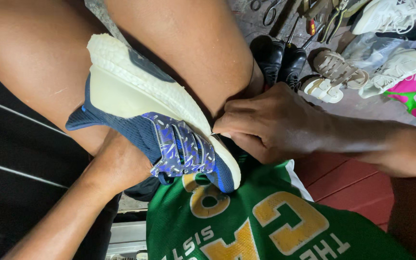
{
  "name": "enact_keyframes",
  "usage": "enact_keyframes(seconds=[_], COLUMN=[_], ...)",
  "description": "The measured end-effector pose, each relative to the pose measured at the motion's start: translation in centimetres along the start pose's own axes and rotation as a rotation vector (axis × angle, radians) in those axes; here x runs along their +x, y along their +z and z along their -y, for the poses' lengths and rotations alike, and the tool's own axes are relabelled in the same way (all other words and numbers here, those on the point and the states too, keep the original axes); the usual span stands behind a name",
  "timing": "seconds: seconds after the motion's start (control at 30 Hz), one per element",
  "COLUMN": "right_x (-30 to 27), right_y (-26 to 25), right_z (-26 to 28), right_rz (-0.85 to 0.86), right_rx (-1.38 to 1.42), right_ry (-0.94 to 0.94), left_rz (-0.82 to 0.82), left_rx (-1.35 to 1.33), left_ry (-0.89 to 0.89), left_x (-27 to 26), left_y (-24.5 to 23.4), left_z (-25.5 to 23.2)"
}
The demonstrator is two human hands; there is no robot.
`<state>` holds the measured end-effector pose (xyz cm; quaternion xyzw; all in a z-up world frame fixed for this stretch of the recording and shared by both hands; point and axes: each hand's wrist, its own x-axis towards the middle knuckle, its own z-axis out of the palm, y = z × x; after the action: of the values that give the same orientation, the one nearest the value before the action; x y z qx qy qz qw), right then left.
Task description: The person sews the sole of a blue and white sneaker using a needle and thread. They repeatedly push the needle through the shoe's edge and pull the thread to secure the sole.
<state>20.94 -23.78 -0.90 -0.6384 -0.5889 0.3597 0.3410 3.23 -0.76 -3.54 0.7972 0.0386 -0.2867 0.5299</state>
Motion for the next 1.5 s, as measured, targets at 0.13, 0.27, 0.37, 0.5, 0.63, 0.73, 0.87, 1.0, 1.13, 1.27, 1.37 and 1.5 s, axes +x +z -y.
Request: enact_keyframes(seconds=[0.13,0.27,0.37,0.5,0.63,0.73,0.87,1.0,1.13,1.27,1.37,1.5], right_x=[0.4,1.0,1.4,2.1,2.0,1.4,0.0,-0.8,-1.8,-2.0,-2.2,-2.2], right_y=[0.1,0.2,0.4,1.1,0.7,-0.6,-1.3,-0.9,-0.6,-0.9,-0.9,-0.9], right_z=[0.6,1.1,1.4,1.8,1.0,-0.3,-0.8,-1.5,-2.5,-3.2,-3.5,-4.0], right_rz=[0.004,0.0,-0.045,-0.068,-0.041,0.05,0.037,0.042,0.009,0.033,0.071,0.057], right_rx=[0.017,0.027,0.032,0.046,0.101,0.215,0.328,0.418,0.397,0.379,0.372,0.382], right_ry=[0.043,0.093,0.119,0.169,0.175,0.175,0.172,0.282,0.226,0.28,0.334,0.292], left_rz=[-0.057,-0.045,-0.075,-0.121,-0.145,-0.183,-0.07,-0.302,-0.567,-0.802,-0.773,-0.512], left_rx=[-0.022,-0.035,-0.066,-0.037,-0.111,-0.119,-0.268,-0.369,-0.474,0.228,0.508,0.264], left_ry=[0.08,0.061,0.067,0.122,0.057,0.103,-0.205,-0.462,-0.528,-0.535,-0.307,-0.198], left_x=[0.1,0.3,0.4,0.3,0.5,-0.1,-2.1,-6.1,-10.6,-11.6,-10.2,-4.9], left_y=[-0.3,-0.6,-0.6,-0.5,-0.3,-0.9,-3.5,-5.4,-7.5,-6.8,-6.3,-4.6], left_z=[-0.4,-0.5,-0.4,-0.1,-0.7,-1.6,-3.0,-5.2,-3.1,-1.8,-5.2,-7.2])
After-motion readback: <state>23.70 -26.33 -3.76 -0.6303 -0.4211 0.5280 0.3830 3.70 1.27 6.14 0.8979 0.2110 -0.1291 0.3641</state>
